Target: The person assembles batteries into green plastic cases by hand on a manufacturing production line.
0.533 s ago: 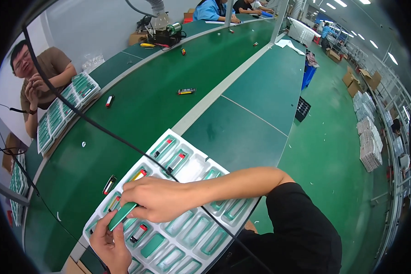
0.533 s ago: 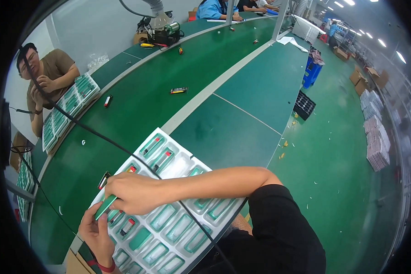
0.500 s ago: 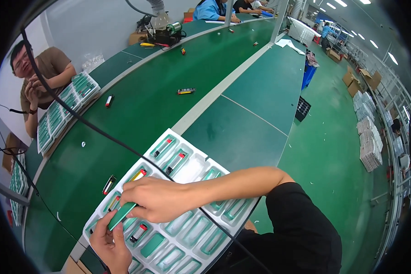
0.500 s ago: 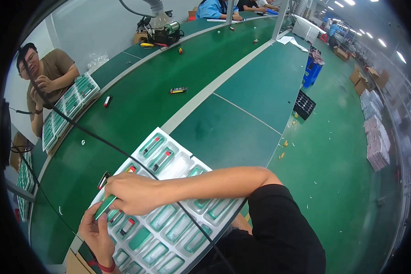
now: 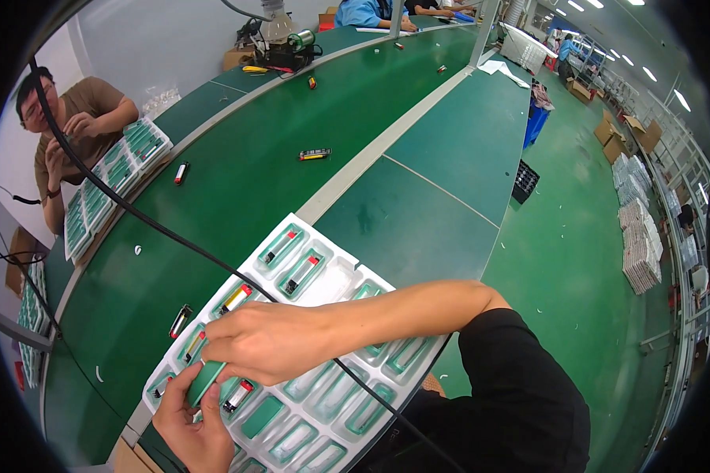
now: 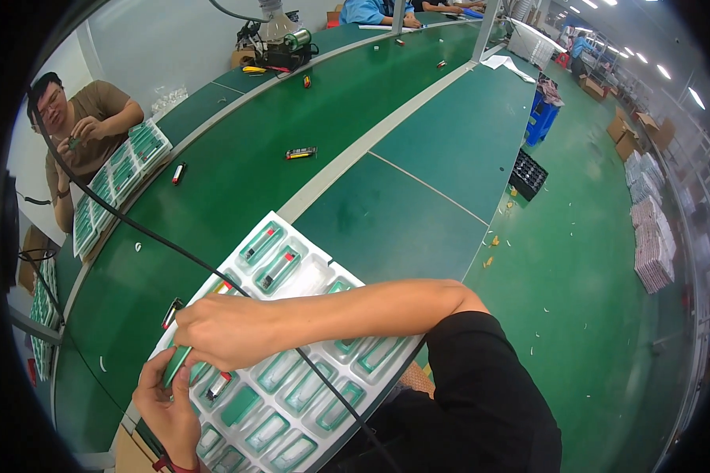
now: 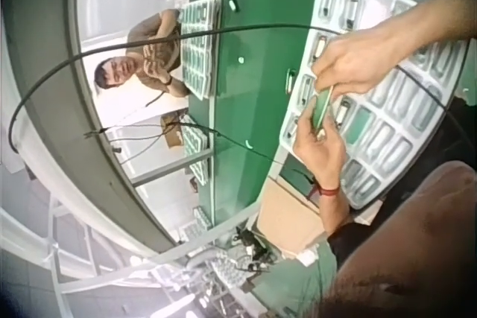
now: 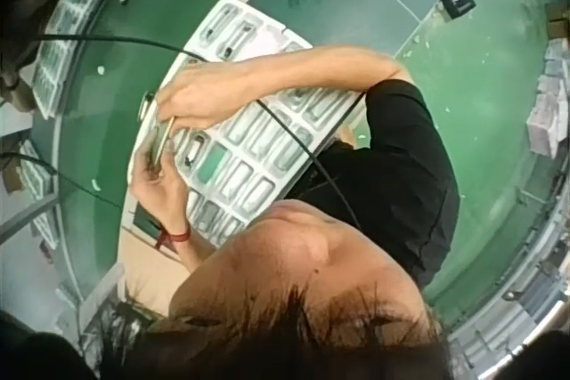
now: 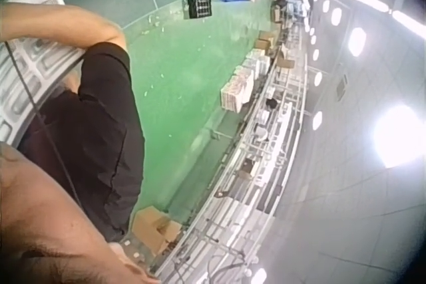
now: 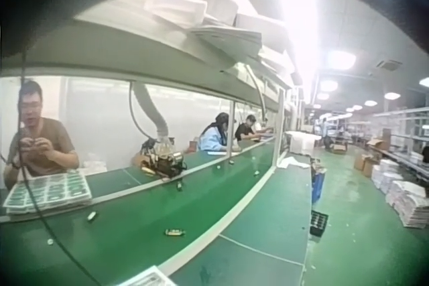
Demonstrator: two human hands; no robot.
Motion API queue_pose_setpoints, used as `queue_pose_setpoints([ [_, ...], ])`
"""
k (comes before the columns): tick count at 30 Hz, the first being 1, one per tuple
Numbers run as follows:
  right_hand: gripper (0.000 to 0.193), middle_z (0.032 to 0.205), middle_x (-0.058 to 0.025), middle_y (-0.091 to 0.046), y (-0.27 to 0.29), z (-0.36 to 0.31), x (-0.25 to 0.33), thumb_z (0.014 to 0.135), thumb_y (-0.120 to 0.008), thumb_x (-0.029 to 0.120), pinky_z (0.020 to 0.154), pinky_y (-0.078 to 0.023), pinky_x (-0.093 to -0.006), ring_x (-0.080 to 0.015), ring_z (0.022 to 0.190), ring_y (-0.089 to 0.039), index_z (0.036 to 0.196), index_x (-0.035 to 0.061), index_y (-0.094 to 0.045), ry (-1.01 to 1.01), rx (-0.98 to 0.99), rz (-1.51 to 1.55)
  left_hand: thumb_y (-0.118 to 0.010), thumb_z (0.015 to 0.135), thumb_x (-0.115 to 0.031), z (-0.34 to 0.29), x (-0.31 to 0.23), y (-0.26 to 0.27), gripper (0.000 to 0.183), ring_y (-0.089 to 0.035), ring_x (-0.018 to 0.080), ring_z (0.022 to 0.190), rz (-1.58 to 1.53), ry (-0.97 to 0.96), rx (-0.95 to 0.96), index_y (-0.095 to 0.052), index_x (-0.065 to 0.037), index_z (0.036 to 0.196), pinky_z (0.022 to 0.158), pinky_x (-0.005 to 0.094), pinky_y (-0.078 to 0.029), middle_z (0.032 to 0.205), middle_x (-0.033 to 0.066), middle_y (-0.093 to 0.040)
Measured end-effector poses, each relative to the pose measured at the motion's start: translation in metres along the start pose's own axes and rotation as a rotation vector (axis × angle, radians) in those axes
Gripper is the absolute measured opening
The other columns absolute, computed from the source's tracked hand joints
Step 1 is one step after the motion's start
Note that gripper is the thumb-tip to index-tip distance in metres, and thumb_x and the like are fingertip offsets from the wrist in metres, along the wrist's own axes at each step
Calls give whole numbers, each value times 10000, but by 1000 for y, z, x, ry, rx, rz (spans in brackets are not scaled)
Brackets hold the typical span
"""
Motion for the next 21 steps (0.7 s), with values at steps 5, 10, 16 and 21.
queue_pose_setpoints([
  [5,214,785,-143,-531,5,-3,-1,764,-688,126,590,-481,-415,-327,670,-582,876,-28,-593,-17,-78,-11,-560,889,21,-1,1,-4,233,-626,158,901,-5,-71,-45,-569,67,1117,724,254,-542,1020,119,-616],
  [10,241,754,-126,-514,16,-10,12,754,-700,143,575,-486,-399,-308,660,-583,881,-14,-569,-8,-33,-179,-623,816,63,4,-7,-10,325,-631,145,836,-74,-41,35,-577,51,1138,633,252,-540,1016,142,-624],
  [16,323,904,-124,-608,66,-51,9,732,-751,94,556,-478,-339,-260,687,-594,1029,13,-655,-212,25,-81,-649,764,76,10,-30,-22,388,-640,162,792,46,-203,114,-605,15,1145,667,250,-514,982,140,-643],
  [21,233,873,-55,-566,121,-142,-35,745,-754,102,663,-438,-290,-181,781,-546,965,35,-722,-806,98,-115,-557,879,3,7,-17,42,241,-617,135,820,122,-88,57,-599,54,1112,745,245,-482,974,116,-638],
])
Point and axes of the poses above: each hand's wrist, its own z-axis towards the middle knuckle, its own y-axis out of the back of the hand, x = y × z, the point moved 9 cm from there along z, towards the middle knuckle
